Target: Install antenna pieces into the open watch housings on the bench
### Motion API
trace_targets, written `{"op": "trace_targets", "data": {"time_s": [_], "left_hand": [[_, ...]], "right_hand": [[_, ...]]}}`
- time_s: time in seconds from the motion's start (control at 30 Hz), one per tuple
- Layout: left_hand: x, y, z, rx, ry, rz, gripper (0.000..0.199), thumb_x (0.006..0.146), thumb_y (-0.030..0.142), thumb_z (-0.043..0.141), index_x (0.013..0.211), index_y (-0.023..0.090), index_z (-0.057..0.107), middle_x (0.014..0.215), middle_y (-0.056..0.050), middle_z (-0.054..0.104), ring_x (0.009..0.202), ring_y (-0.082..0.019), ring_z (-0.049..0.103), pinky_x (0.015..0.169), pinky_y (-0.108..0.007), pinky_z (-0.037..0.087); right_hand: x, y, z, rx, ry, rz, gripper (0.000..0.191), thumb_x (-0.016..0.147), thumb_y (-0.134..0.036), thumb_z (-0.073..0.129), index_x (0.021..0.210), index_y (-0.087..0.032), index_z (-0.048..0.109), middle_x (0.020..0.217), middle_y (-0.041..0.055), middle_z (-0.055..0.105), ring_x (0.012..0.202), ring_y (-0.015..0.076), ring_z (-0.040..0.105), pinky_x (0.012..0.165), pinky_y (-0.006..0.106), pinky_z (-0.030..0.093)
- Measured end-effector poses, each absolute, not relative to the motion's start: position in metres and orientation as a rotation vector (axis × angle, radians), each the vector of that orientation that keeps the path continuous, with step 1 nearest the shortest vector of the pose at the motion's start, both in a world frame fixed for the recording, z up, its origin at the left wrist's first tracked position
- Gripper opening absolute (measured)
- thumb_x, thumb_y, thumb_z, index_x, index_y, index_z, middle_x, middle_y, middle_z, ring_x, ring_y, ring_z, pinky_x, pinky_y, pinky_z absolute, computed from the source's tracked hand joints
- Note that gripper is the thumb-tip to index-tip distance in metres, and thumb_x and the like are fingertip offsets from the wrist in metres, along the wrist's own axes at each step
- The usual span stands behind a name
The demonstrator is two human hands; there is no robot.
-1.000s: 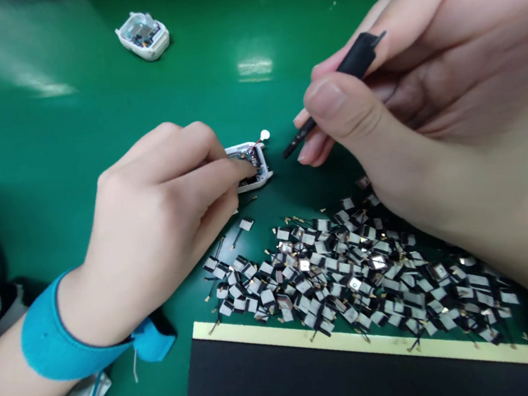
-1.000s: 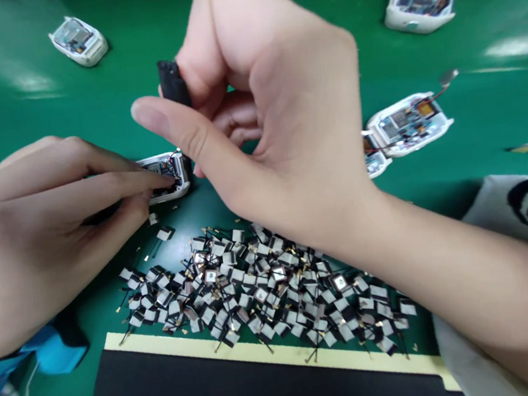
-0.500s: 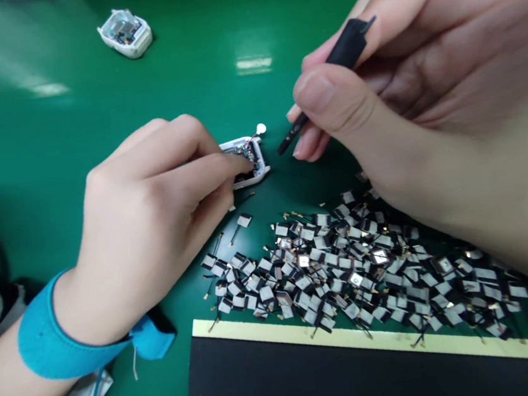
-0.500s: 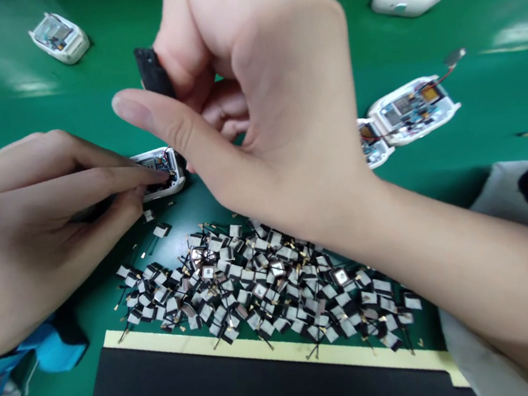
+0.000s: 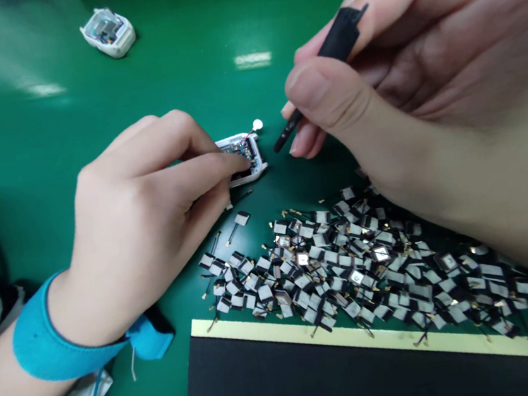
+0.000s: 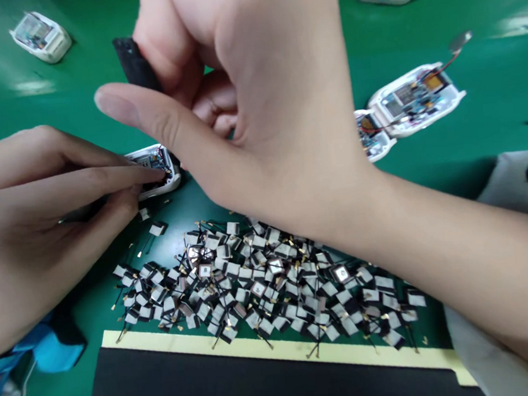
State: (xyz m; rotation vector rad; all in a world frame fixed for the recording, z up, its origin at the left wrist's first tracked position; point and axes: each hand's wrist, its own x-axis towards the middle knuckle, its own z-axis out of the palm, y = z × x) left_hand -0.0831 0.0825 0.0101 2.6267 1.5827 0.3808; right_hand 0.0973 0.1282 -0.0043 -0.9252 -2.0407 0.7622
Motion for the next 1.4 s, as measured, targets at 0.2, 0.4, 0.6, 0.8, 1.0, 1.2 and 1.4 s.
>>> {"op": "trace_targets", "data": {"time_s": [0.2, 0.4, 0.6, 0.8, 1.0, 1.2, 1.4], "left_hand": [[-0.087, 0.084, 0.009, 2.676, 1.553, 0.408, 0.017, 0.081, 0.021, 0.048, 0.089, 0.017, 0.063, 0.08, -0.003, 0.056, 0.071, -0.015, 0.052, 0.061, -0.029, 0.038], [-0.092, 0.089, 0.005, 2.789, 1.467, 0.443, 0.015, 0.081, 0.021, 0.047, 0.087, 0.018, 0.061, 0.076, -0.002, 0.054, 0.071, -0.014, 0.05, 0.059, -0.028, 0.039], [-0.095, 0.091, 0.001, 2.792, 1.348, 0.563, 0.018, 0.082, 0.017, 0.045, 0.068, 0.015, 0.056, 0.076, -0.004, 0.055, 0.084, -0.018, 0.055, 0.069, -0.029, 0.047], [-0.097, 0.089, 0.003, 2.765, 1.457, 0.405, 0.023, 0.084, 0.018, 0.038, 0.071, 0.017, 0.058, 0.077, -0.002, 0.056, 0.073, -0.014, 0.055, 0.059, -0.024, 0.044], [-0.1, 0.087, 0.003, 2.825, 1.427, 0.461, 0.029, 0.085, 0.018, 0.034, 0.063, 0.014, 0.053, 0.072, -0.003, 0.052, 0.063, -0.012, 0.049, 0.053, -0.023, 0.036], [-0.102, 0.085, 0.0, 2.863, 1.392, 0.459, 0.024, 0.084, 0.016, 0.035, 0.069, 0.014, 0.054, 0.071, -0.003, 0.049, 0.065, -0.014, 0.047, 0.055, -0.024, 0.035], [-0.102, 0.086, -0.002, 2.809, 1.396, 0.405, 0.025, 0.084, 0.016, 0.033, 0.079, 0.013, 0.058, 0.077, -0.004, 0.05, 0.071, -0.015, 0.049, 0.061, -0.025, 0.039]], "right_hand": [[0.098, 0.128, -0.004, -0.979, -2.076, 0.685, 0.03, 0.074, -0.05, 0.052, 0.08, -0.024, 0.039, 0.078, -0.0024, 0.051, 0.063, 0.0115, 0.058, 0.045, 0.022, 0.048], [0.091, 0.125, -0.009, -1.052, -2.103, 0.651, 0.023, 0.081, -0.041, 0.046, 0.076, -0.019, 0.045, 0.072, -0.0011, 0.054, 0.062, 0.0102, 0.058, 0.051, 0.021, 0.051], [0.082, 0.124, -0.01, -0.847, -2.021, 0.597, 0.019, 0.069, -0.02, 0.063, 0.063, -0.019, 0.045, 0.062, -0.0031, 0.056, 0.065, 0.0132, 0.06, 0.05, 0.022, 0.05], [0.078, 0.123, -0.01, -0.789, -2.038, 0.5, 0.015, 0.071, -0.021, 0.061, 0.063, -0.019, 0.048, 0.061, -0.0026, 0.058, 0.06, 0.0131, 0.06, 0.045, 0.022, 0.047], [0.074, 0.116, -0.005, -0.757, -2.209, 0.282, 0.018, 0.071, -0.012, 0.06, 0.061, -0.018, 0.046, 0.061, -0.0023, 0.058, 0.061, 0.0102, 0.058, 0.045, 0.019, 0.043], [0.07, 0.118, -0.006, -0.779, -2.177, 0.461, 0.02, 0.07, -0.01, 0.06, 0.062, -0.018, 0.044, 0.061, -0.0011, 0.055, 0.059, 0.011, 0.056, 0.048, 0.022, 0.044], [0.069, 0.121, -0.007, -0.825, -2.125, 0.662, 0.023, 0.072, -0.011, 0.059, 0.06, -0.019, 0.04, 0.063, -0.0018, 0.053, 0.055, 0.0093, 0.055, 0.047, 0.021, 0.046]]}}
